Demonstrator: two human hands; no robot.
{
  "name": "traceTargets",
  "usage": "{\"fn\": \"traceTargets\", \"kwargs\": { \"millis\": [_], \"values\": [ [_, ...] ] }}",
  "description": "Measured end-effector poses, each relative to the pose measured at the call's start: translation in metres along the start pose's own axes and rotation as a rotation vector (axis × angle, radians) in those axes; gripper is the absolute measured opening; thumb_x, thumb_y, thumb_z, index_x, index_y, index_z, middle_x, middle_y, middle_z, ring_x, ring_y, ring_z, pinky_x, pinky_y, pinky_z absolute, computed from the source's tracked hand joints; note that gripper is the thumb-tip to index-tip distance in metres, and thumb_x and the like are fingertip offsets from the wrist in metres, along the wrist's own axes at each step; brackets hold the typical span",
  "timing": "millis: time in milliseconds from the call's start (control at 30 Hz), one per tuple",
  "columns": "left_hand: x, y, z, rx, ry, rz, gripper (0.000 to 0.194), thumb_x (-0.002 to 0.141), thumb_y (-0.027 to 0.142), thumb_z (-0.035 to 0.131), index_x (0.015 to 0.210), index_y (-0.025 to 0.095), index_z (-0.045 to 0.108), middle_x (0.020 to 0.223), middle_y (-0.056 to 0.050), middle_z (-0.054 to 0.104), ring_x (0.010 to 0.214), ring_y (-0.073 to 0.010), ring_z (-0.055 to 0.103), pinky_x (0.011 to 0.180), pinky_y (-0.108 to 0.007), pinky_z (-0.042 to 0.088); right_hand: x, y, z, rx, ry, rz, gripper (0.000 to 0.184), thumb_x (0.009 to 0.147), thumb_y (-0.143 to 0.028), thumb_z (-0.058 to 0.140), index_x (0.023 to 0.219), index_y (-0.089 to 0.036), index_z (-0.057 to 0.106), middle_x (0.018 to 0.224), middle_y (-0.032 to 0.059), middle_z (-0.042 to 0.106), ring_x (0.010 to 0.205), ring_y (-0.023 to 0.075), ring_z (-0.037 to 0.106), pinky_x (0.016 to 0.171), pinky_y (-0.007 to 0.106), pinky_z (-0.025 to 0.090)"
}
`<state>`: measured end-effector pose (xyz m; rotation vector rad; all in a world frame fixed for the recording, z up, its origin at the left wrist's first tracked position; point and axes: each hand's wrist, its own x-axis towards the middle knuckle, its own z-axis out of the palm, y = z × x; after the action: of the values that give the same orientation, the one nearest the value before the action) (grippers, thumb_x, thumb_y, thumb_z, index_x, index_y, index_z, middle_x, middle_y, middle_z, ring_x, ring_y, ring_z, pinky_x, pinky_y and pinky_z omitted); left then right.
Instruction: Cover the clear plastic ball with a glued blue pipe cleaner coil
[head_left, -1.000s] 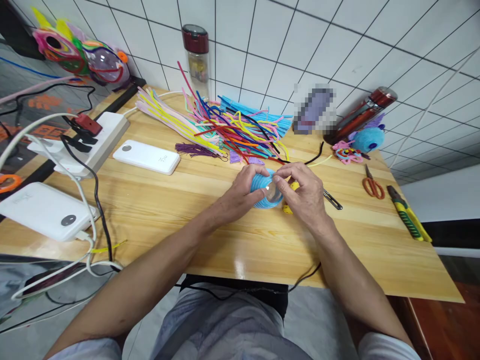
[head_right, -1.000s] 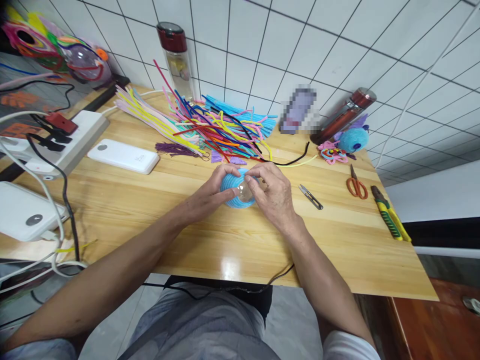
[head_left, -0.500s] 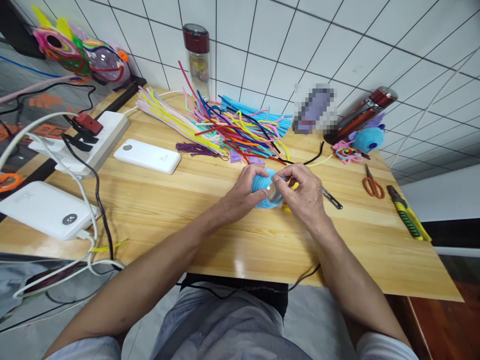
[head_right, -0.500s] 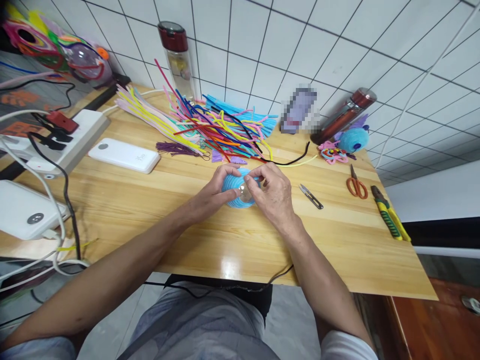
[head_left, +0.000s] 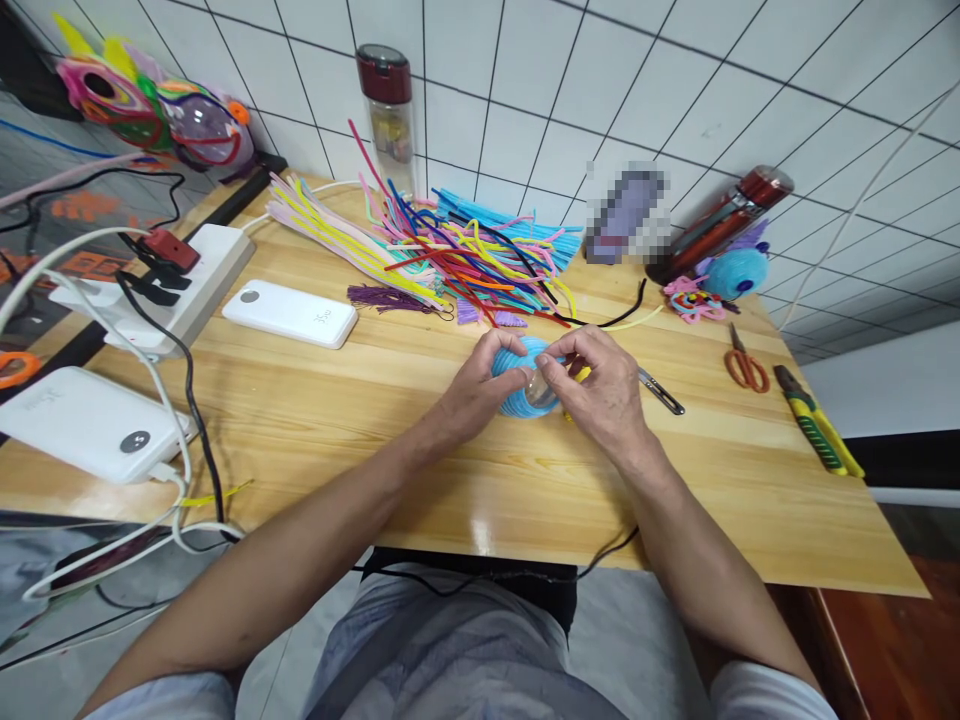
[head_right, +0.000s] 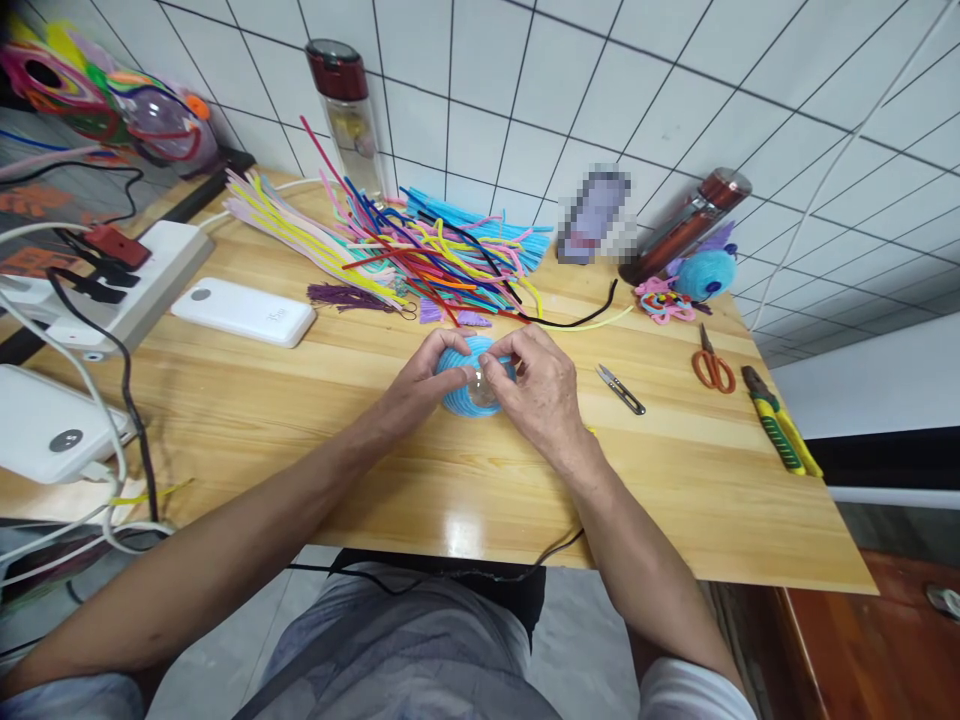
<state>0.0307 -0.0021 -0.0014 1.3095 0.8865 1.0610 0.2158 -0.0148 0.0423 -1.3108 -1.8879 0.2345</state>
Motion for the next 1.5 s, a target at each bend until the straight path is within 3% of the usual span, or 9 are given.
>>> {"fn": "traceTargets", "kwargs": {
  "millis": [100, 333, 467, 633, 733, 967, 1133, 1500],
  "values": [
    [0.0, -0.001, 0.0, -0.006, 0.009, 0.018, 0.027, 0.087, 0.037, 0.069, 0.105, 0.024, 0.054, 0.116, -0.004, 0.061, 0.108, -0.0238, 0.058, 0.098, -0.039, 0.049, 0.0, 0.001, 0.001, -0.001, 0.008, -0.002, 0.014, 0.095, -0.028, 0.071, 0.081, -0.024, 0.07, 0.082, 0.0018, 0.068, 0.068, 0.0172, 0.061, 0.067, 0.034, 0.05],
    [0.0, -0.003, 0.0, -0.008, 0.021, 0.048, 0.024, 0.088, 0.038, 0.068, 0.104, 0.024, 0.057, 0.12, -0.005, 0.063, 0.122, -0.0267, 0.059, 0.11, -0.041, 0.048, -0.001, 0.003, 0.003, 0.015, 0.035, -0.009, 0.014, 0.093, -0.028, 0.073, 0.079, -0.025, 0.07, 0.08, 0.001, 0.068, 0.069, 0.0175, 0.061, 0.065, 0.033, 0.05],
    [0.001, 0.0, 0.0, -0.021, 0.009, 0.034, 0.024, 0.091, 0.042, 0.067, 0.104, 0.024, 0.057, 0.121, -0.006, 0.064, 0.125, -0.028, 0.06, 0.109, -0.041, 0.049, -0.001, 0.003, 0.003, 0.016, 0.045, -0.016, 0.016, 0.093, -0.028, 0.072, 0.078, -0.025, 0.069, 0.078, 0.0008, 0.068, 0.067, 0.0172, 0.06, 0.064, 0.033, 0.05],
    [0.002, 0.002, 0.001, -0.018, 0.034, 0.022, 0.019, 0.092, 0.042, 0.061, 0.099, 0.024, 0.059, 0.11, -0.005, 0.066, 0.121, -0.027, 0.061, 0.107, -0.04, 0.05, -0.001, 0.003, 0.003, 0.012, 0.042, -0.023, 0.014, 0.093, -0.028, 0.073, 0.08, -0.025, 0.071, 0.078, 0.0006, 0.068, 0.067, 0.0168, 0.06, 0.064, 0.033, 0.049],
    [0.003, -0.001, 0.001, -0.015, 0.033, 0.048, 0.023, 0.09, 0.043, 0.067, 0.099, 0.024, 0.059, 0.115, -0.005, 0.067, 0.117, -0.0256, 0.061, 0.106, -0.039, 0.051, -0.001, 0.004, 0.002, 0.016, 0.033, -0.017, 0.014, 0.093, -0.028, 0.074, 0.08, -0.024, 0.072, 0.078, 0.0008, 0.067, 0.068, 0.0169, 0.061, 0.065, 0.033, 0.049],
    [0.004, -0.006, 0.003, 0.043, 0.076, 0.081, 0.019, 0.088, 0.036, 0.069, 0.098, 0.024, 0.058, 0.115, -0.005, 0.066, 0.108, -0.0241, 0.062, 0.097, -0.038, 0.052, 0.002, 0.007, -0.006, 0.164, -0.052, 0.101, 0.017, 0.095, -0.032, 0.072, 0.08, -0.023, 0.074, 0.079, 0.0007, 0.071, 0.069, 0.0162, 0.063, 0.066, 0.031, 0.05],
    [0.004, -0.006, 0.002, 0.138, 0.116, 0.111, 0.015, 0.088, 0.03, 0.068, 0.097, 0.024, 0.06, 0.114, -0.005, 0.069, 0.114, -0.0253, 0.065, 0.106, -0.042, 0.051, 0.002, 0.009, -0.011, 0.219, -0.072, 0.156, 0.019, 0.094, -0.034, 0.07, 0.08, -0.023, 0.074, 0.08, 0.0005, 0.071, 0.07, 0.0155, 0.062, 0.066, 0.031, 0.049],
    [0.0, -0.002, 0.003, 0.214, 0.159, 0.225, 0.015, 0.085, 0.025, 0.071, 0.092, 0.024, 0.058, 0.113, -0.006, 0.069, 0.115, -0.025, 0.067, 0.111, -0.045, 0.054, -0.002, 0.003, -0.002, 0.095, 0.014, 0.047, 0.016, 0.093, -0.026, 0.071, 0.077, -0.024, 0.071, 0.072, -0.0004, 0.067, 0.065, 0.016, 0.059, 0.065, 0.032, 0.051]
  ]
}}
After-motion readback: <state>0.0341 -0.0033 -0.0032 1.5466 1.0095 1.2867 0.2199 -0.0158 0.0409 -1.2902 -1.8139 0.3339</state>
